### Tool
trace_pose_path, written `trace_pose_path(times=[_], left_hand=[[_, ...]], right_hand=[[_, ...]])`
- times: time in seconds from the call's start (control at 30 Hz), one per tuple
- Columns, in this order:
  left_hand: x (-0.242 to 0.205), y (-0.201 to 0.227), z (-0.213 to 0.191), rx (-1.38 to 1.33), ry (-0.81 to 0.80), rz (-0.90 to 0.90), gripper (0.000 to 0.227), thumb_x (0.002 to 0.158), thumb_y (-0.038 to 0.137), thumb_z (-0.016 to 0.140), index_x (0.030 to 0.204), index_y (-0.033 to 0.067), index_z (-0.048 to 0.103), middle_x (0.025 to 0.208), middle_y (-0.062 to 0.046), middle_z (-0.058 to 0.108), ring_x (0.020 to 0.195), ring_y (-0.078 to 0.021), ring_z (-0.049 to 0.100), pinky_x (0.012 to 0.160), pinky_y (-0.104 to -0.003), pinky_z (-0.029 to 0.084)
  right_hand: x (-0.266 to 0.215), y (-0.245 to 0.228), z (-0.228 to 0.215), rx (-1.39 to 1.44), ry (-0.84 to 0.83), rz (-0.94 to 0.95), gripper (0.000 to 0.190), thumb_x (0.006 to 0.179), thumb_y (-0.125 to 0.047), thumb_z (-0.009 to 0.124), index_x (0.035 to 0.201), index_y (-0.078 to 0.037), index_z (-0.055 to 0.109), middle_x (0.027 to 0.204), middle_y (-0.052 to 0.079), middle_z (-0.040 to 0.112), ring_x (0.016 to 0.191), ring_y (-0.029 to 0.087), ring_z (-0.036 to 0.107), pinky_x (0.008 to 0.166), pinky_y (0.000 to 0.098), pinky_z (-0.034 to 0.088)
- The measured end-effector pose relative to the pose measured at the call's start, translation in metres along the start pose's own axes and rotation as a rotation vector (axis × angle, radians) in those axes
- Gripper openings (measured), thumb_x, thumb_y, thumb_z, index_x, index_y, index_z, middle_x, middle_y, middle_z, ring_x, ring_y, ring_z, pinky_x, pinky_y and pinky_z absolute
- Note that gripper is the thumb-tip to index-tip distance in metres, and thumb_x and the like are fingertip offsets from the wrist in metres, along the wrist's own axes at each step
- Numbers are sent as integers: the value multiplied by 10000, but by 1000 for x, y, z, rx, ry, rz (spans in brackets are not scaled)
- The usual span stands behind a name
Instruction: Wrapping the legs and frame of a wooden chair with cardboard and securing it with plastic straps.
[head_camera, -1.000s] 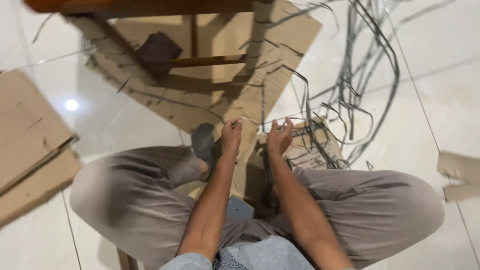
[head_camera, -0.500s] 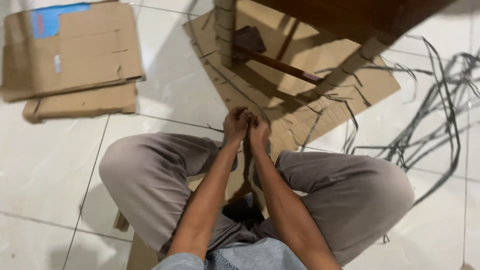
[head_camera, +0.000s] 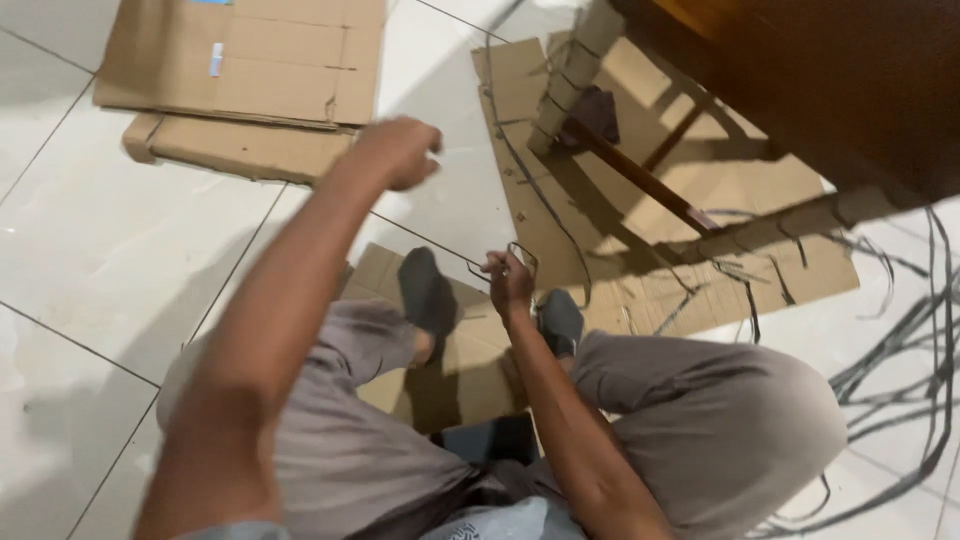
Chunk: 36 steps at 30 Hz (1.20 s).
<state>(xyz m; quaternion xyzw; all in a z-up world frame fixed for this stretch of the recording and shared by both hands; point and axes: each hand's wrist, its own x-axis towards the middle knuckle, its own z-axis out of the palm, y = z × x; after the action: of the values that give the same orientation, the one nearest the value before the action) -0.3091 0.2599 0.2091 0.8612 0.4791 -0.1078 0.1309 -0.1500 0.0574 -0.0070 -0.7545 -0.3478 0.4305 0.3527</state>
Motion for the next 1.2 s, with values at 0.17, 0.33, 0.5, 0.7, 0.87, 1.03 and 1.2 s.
trace_pose_path(times=[0.17,0.33,0.5,0.7,0.87,1.03,1.2], left_hand=[[-43,-72,-53,61,127,-81,256,939,225,706,1168,125,761,1158,-122,737,1013,-355,701,897,-527,553],[-52,-186,54,-189,42,-325,320,946,244,680,1253,178,740,1207,-111,750,1174,-376,685,964,-590,525],[-66,-262,231,-628,139,-689,342,957,345,654,1249,174,710,1200,-86,739,1185,-326,672,1005,-535,527],[-149,-206,235,-660,-153,-793,535,937,355,636,1417,129,565,1363,-163,625,1303,-408,577,1063,-573,506],[-161,-212,386,-348,151,-616,492,835,337,785,1222,127,568,1056,-130,615,981,-396,692,811,-563,607],[-132,-199,293,-608,236,-626,435,937,306,686,1315,164,523,1157,-152,617,1081,-404,674,894,-540,569],[-79,-173,168,-1129,534,-387,516,1039,377,619,1380,5,509,1269,-301,615,1183,-520,624,962,-623,529]], right_hand=[[2,5,21,-45,-74,-75,268,1000,-313,598,1108,-110,737,918,1,791,845,157,743,743,321,562],[22,0,52,-286,-223,99,281,898,-487,648,1076,-313,778,984,-69,792,1120,251,699,1000,417,532],[76,13,95,-436,-357,147,300,931,-482,621,1130,-306,762,1043,-63,791,1134,228,699,998,421,542],[100,5,115,-507,-445,-50,365,992,-418,616,1215,-155,736,1086,56,784,1167,291,684,1041,471,503],[84,1,126,-486,-449,96,372,944,-446,629,1218,-225,751,1221,101,743,1253,343,628,1091,484,478],[79,-7,121,-430,-441,88,373,970,-448,615,1227,-212,748,1239,122,731,1272,364,610,1098,470,463],[57,-64,92,-64,-364,-71,277,1049,-320,604,1204,-129,732,1042,83,784,947,220,701,869,422,520]])
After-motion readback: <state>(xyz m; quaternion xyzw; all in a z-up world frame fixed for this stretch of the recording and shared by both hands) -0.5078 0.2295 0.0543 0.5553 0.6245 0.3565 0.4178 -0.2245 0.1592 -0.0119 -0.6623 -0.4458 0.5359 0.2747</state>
